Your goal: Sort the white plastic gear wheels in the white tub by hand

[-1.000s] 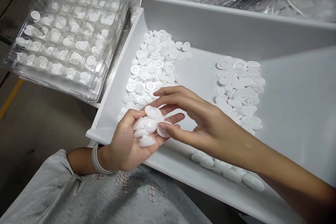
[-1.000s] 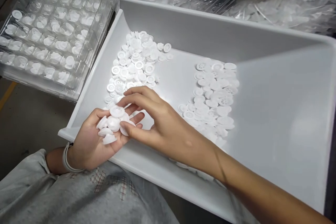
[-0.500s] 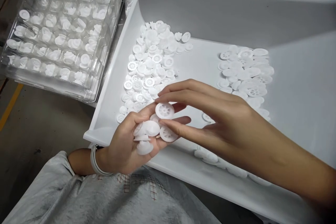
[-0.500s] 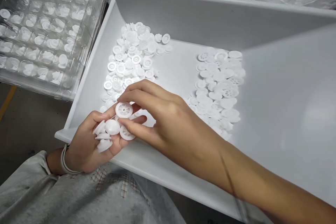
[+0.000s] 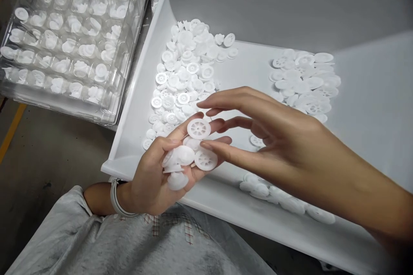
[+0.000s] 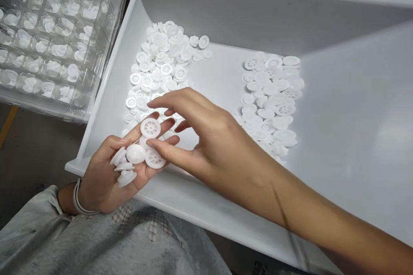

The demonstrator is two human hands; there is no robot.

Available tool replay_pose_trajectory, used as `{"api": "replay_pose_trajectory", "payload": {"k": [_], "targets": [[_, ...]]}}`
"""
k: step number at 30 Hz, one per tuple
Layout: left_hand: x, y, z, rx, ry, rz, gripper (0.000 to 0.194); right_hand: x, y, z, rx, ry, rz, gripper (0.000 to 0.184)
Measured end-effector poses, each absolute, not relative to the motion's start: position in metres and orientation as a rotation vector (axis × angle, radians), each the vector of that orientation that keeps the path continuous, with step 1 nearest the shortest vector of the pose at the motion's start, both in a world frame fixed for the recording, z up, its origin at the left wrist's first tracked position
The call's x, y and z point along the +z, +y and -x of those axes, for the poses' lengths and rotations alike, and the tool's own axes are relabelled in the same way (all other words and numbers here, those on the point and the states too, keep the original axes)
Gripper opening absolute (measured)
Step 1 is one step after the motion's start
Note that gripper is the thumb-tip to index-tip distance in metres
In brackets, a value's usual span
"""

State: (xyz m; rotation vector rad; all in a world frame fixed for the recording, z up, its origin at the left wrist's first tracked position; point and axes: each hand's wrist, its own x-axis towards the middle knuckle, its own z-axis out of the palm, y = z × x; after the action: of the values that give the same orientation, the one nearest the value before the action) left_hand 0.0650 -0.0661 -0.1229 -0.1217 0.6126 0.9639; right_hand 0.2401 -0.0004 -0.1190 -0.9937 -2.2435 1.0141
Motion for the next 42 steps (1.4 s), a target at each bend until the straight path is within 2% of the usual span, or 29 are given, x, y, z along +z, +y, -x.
{"api": "replay_pose_trajectory", "payload": {"k": [3,6,12,14,23,32,42], "targets": [[-0.125,-0.067,-0.064,0.980,0.631,0.149,0.038,-0.115,-0.003,-0.249,0.937,-2.313,0.957,0.042],[-0.126,-0.067,-0.063,0.965,0.632,0.158,0.046,-0.114,-0.008,-0.255,0.849,-2.435,0.893,0.041],[-0.124,-0.064,-0.066,0.968,0.658,0.136,0.054,-0.126,-0.019,-0.248,0.732,-2.441,0.863,0.020],[-0.124,-0.063,-0.066,0.973,0.664,0.142,0.055,-0.131,-0.019,-0.245,0.713,-2.422,0.847,0.018],[-0.124,-0.064,-0.063,0.970,0.620,0.163,0.060,-0.123,-0.017,-0.253,0.425,-2.468,0.964,0.025],[-0.125,-0.065,-0.062,0.958,0.616,0.183,0.061,-0.130,-0.016,-0.255,0.480,-2.418,0.951,0.028],[-0.124,-0.065,-0.062,0.952,0.618,0.135,0.067,-0.121,-0.021,-0.250,0.536,-2.399,0.994,0.044]]}}
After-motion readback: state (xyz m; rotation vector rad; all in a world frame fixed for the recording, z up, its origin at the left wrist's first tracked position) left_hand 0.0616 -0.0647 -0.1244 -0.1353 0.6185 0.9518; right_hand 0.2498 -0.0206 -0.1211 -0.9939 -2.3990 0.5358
